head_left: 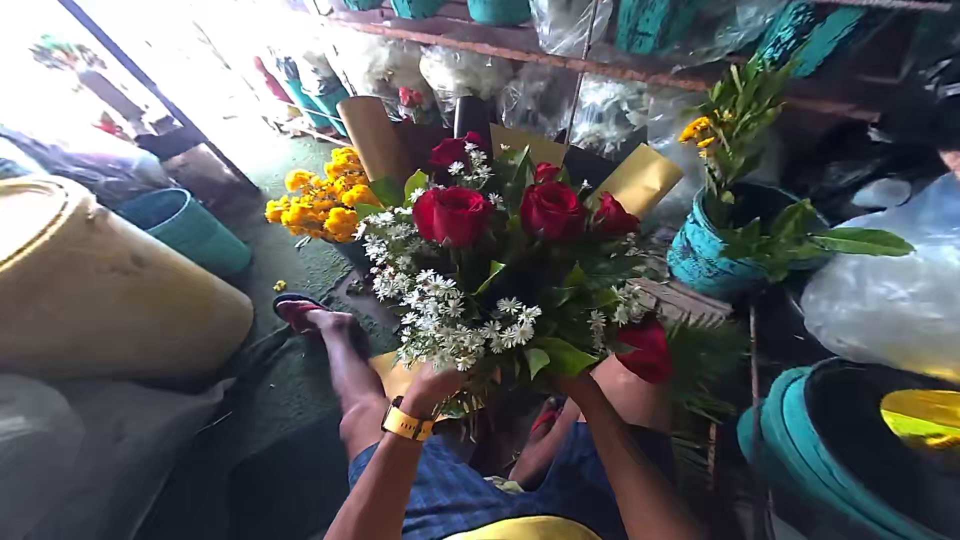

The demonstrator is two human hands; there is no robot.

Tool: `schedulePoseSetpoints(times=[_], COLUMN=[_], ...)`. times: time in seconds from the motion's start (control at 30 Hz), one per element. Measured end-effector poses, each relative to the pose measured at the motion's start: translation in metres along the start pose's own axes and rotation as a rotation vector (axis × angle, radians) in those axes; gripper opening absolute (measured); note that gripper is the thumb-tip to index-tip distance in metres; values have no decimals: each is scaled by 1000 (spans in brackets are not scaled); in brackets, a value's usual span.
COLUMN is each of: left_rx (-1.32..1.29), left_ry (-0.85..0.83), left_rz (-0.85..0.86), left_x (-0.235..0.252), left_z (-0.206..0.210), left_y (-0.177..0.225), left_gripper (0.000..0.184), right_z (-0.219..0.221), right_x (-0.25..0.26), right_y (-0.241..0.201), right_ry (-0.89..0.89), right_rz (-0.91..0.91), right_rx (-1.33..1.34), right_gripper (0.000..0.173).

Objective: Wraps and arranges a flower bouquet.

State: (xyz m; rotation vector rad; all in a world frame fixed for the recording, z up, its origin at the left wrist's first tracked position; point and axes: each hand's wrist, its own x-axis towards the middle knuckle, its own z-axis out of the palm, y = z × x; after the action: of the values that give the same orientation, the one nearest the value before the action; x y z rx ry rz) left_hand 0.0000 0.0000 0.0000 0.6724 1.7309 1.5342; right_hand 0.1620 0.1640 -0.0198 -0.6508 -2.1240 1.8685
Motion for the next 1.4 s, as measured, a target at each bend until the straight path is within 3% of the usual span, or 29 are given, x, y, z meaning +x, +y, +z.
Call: schedulePoseSetpoints(times=[0.13, 0.23, 0.33, 0.43, 0.5, 0.57, 0.63, 0.7, 0.83, 0.9, 0.97, 1.03, 1.07, 1.17, 1.3, 1.4], left_rx=[215, 747, 1031, 1231, 1332, 1394, 1420, 1376, 1157, 980, 809, 713, 712, 824, 1030, 1181], left_ry=[-42, 51, 77, 102, 112, 103, 92, 56, -16, -30, -26, 0, 15, 74, 106, 148], left_rz=[190, 122, 79, 117, 167, 199, 228, 179, -46, -134, -158, -132, -121, -89, -50, 0], left_x=[8, 19, 19, 18, 18, 16, 17, 16, 16, 16, 15, 13, 10, 4, 5, 9], left_z=[-4, 1, 13, 24, 28, 32, 31, 26, -2, -12, -13, -12, -11, -7, 4, 15], left_y=[1, 9, 11, 6, 5, 3, -2, -6, 3, 3, -1, 0, 4, 17, 22, 12], left_gripper=[39, 51, 56, 57, 47, 34, 33, 36, 51, 53, 52, 51, 51, 52, 56, 55], right_z=[9, 14, 18, 31, 43, 52, 52, 51, 71, 77, 78, 84, 88, 89, 85, 74], right_x=[4, -4, -11, -43, -64, -62, -40, -40, -64, -41, -15, -1, 0, -4, -18, -27], right_y=[69, 85, 95, 32, -18, -66, -102, -109, -48, 7, 47, 64, 68, 79, 105, 91], right_ry=[-71, 10, 48, -199, -206, -47, 142, 126, -257, -135, -11, 21, 22, -25, -64, -99], right_rz=[8, 124, 147, 221, 27, -257, -416, -376, 146, 286, 228, 55, -28, -130, 5, 197], right_rx=[43, -76, -327, -708, -690, -671, -790, -779, -742, -610, -269, 160, 229, 188, 168, -263], right_gripper=[26, 28, 30, 50, 46, 32, 29, 29, 42, 54, 53, 38, 31, 26, 30, 35])
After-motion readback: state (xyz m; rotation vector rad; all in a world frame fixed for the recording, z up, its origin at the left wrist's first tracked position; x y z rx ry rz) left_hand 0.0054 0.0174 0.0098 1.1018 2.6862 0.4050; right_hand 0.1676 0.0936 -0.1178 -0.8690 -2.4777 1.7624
